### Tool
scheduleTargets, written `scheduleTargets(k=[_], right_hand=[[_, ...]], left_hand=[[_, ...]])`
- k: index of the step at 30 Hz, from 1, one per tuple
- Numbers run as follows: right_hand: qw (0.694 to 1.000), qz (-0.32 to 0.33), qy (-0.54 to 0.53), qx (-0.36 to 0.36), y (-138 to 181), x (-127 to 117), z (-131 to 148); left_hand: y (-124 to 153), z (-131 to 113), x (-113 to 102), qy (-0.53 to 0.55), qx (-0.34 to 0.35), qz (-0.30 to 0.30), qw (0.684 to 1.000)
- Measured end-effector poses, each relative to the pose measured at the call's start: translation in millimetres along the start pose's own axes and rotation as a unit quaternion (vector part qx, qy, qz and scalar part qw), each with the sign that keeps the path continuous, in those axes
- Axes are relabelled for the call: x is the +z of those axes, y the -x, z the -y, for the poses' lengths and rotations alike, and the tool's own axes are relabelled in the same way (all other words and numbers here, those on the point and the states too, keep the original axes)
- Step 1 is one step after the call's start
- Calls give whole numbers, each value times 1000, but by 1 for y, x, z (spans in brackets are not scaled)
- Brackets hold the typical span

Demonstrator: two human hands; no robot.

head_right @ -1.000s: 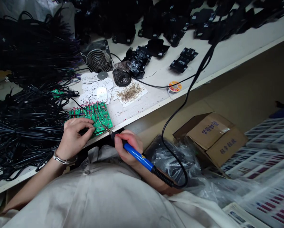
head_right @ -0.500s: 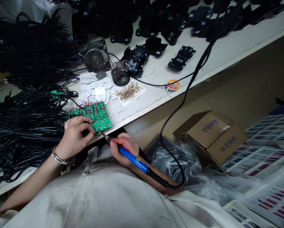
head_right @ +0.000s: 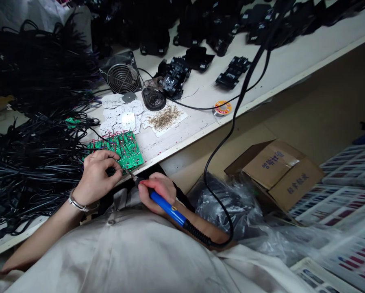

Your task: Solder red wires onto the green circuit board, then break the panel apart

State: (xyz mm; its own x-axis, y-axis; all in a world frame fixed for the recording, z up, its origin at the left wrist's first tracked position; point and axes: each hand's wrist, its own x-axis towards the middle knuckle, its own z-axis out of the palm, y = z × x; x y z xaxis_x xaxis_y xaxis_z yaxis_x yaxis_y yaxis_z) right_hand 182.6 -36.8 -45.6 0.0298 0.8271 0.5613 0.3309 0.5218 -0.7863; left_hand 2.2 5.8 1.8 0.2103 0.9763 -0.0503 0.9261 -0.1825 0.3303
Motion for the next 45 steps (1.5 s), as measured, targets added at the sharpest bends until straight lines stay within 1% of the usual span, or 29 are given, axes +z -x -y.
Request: scheduleTargets(k=[11,17,32,39,45], right_hand=[[1000,-1,-22,-19,2,3,-3],[999,-47,1,12,4,1,0],[998,-45,-3,43,7,-2,0],[998,-47,-9,43,8,-3,-1],[997,-44,-19,63,10,-3,-2]], left_hand=[[-1,0,-1,2,-3,5,1000],[-1,-2,-2,-2,-14,15,1000],[-2,-3,-3,-1,-21,19,1000],[-2,-3,-2,2,-22,13,1000],[-1,-3,-3,1,-24,16,1000]])
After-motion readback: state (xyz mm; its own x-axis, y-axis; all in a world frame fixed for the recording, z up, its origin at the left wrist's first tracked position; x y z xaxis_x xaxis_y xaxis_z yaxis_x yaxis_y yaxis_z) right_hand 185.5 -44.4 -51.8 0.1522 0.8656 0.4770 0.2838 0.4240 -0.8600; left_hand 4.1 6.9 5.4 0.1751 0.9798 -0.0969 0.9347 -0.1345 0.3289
